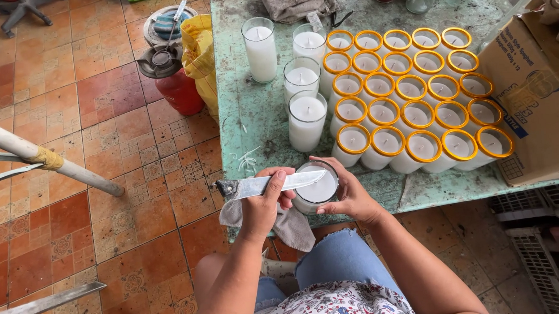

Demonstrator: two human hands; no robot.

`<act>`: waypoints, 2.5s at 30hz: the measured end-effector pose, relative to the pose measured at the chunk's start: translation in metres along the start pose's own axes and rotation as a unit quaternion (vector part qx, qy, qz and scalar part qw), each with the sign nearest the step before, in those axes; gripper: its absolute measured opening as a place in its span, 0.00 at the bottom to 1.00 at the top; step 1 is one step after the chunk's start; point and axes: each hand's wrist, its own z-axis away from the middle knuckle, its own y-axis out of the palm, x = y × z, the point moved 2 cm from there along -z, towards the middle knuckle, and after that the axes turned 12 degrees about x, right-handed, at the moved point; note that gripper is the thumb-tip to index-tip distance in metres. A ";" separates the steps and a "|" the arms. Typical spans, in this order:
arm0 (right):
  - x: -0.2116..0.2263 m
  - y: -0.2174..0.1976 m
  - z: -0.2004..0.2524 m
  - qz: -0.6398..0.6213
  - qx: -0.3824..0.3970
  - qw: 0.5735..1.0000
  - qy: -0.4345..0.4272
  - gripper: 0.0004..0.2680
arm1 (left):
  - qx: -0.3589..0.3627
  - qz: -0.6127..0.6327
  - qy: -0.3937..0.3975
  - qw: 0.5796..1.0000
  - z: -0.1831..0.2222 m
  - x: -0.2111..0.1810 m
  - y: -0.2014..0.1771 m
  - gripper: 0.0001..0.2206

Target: Cleaning and finishing candle jars by scraping off excess wax from the rims and wiping them with a cloth.

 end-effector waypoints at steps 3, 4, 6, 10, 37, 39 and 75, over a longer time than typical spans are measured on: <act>-0.001 -0.001 0.001 0.001 0.003 1.000 0.003 0.39 | 0.005 -0.004 -0.001 1.000 -0.002 0.002 -0.002 0.15; 0.001 0.001 0.000 0.001 0.002 1.000 0.003 0.39 | 0.005 -0.004 -0.001 1.000 -0.002 0.003 -0.002 0.15; 0.005 0.005 -0.001 -0.013 -0.003 1.000 -0.007 0.40 | -0.027 0.080 -0.001 0.996 -0.002 0.007 -0.002 0.13; 0.000 0.006 0.001 -0.021 -0.009 1.000 -0.015 0.40 | -0.055 0.183 0.000 0.982 -0.001 0.011 -0.008 0.13; 0.003 0.048 0.018 0.118 -0.154 0.979 -0.063 0.49 | 0.123 -0.602 -0.006 0.789 0.064 -0.005 -0.064 0.15; -0.003 0.047 0.019 0.193 -0.216 0.957 -0.029 0.48 | 0.067 -0.382 0.142 0.911 0.061 -0.029 -0.060 0.12; -0.041 0.005 0.008 0.089 -0.128 0.985 -0.069 0.32 | 0.359 -0.762 0.195 0.502 -0.078 -0.103 0.068 0.09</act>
